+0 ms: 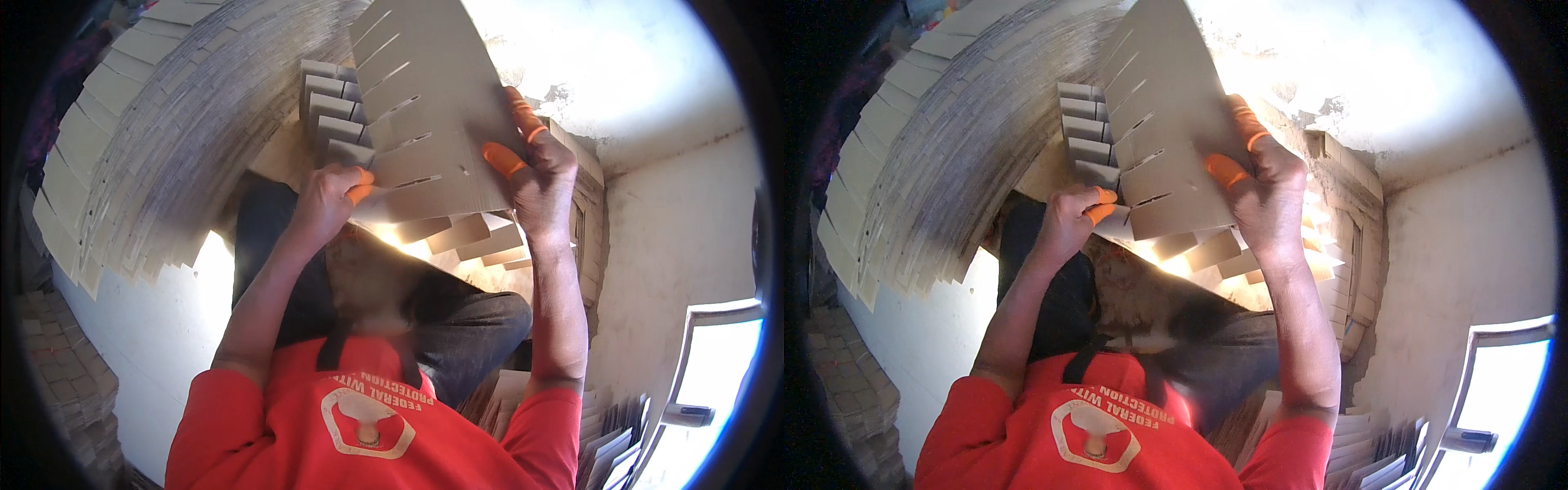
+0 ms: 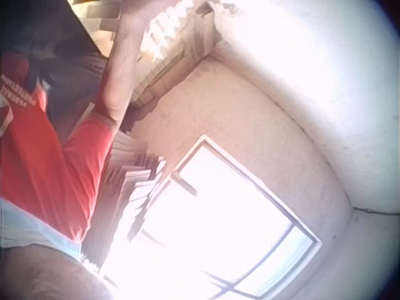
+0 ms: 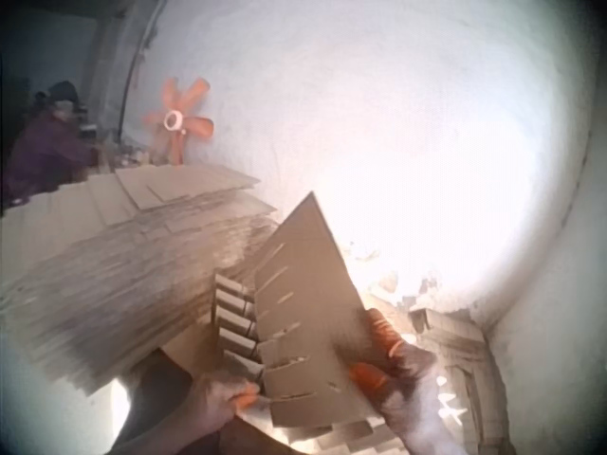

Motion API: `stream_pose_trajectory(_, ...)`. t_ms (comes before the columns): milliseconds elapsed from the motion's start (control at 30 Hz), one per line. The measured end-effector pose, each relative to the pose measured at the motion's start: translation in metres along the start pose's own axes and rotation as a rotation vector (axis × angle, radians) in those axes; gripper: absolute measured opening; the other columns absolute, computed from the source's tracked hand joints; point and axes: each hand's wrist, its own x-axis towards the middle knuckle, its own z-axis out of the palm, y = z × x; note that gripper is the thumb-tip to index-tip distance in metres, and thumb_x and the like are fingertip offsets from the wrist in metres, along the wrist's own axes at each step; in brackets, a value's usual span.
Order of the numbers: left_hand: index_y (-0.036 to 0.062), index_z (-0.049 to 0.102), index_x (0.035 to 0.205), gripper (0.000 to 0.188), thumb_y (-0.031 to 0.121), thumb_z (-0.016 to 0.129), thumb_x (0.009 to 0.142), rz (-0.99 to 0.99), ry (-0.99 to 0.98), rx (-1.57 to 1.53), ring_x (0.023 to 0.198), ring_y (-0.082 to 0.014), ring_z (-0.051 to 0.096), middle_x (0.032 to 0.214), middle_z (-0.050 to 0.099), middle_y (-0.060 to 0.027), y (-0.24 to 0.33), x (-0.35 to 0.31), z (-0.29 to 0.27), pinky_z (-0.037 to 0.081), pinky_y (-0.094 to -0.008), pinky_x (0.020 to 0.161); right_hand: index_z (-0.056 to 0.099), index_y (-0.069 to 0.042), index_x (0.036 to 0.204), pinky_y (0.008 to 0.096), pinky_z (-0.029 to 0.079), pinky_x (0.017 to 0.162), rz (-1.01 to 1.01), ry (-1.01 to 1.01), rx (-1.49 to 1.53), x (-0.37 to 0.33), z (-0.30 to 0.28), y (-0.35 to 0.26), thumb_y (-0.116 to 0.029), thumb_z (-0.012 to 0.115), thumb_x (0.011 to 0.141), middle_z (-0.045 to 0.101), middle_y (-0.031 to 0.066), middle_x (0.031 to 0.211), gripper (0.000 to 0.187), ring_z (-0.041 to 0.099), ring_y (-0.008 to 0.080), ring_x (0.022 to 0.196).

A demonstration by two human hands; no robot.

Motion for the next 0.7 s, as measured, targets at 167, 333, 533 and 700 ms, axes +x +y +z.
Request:
stream_pose_trajectory(167, 0.0024, 0.072, 0.094, 0.017, 0.005, 0.075, 0.077, -0.028, -0.003, -0.014, 0.077, -0.0344, 0.065, 0.083, 0.068, -0.0179, 0.007, 0.001, -0.004, 0.052, -0.0408, 0.069, 0.051, 0.003, 0.137, 0.0285, 0.054, 0.093, -0.028, -0.007, -0.09, -0.004, 0.002, 0.0, 0.015, 0.064, 0.079, 0.067, 0.0164, 0.122, 0.061, 0.065, 0.0166, 0.107)
stream_pose_trajectory(333, 0.0018, 0.071, 0.095, 0.018, 0.004, 0.075, 0.077, -0.016, -0.008, -0.065, 0.079, -0.035, 0.066, 0.085, 0.068, -0.0186, 0.004, 0.0, -0.005, 0.053, -0.0404, 0.07, 0.052, 0.003, 0.137, 0.0273, 0.053, 0.092, -0.025, 0.006, -0.024, -0.007, 0.002, -0.002, 0.014, 0.064, 0.079, 0.068, 0.0154, 0.119, 0.061, 0.065, 0.0153, 0.105)
stream_pose_trajectory(533, -0.0013, 0.073, 0.097, 0.021, -0.006, 0.074, 0.077, 0.027, -0.004, -0.032, 0.077, -0.0218, 0.068, 0.088, 0.072, -0.0153, 0.003, -0.001, -0.002, 0.054, -0.0322, 0.067, 0.05, 0.005, 0.137, 0.0291, 0.051, 0.096, 0.001, -0.044, -0.066, -0.009, 0.013, 0.01, 0.014, 0.066, 0.08, 0.064, 0.0174, 0.126, 0.06, 0.063, 0.0182, 0.113)
stream_pose_trajectory(700, -0.0008, 0.073, 0.096, 0.021, -0.005, 0.075, 0.076, 0.05, 0.016, -0.08, 0.08, -0.0227, 0.07, 0.09, 0.072, -0.0155, 0.002, 0.003, 0.0, 0.055, -0.0321, 0.07, 0.05, 0.007, 0.136, 0.0312, 0.05, 0.099, 0.059, -0.083, 0.054, -0.003, 0.011, 0.013, 0.014, 0.066, 0.08, 0.06, 0.0198, 0.132, 0.059, 0.06, 0.0207, 0.118)
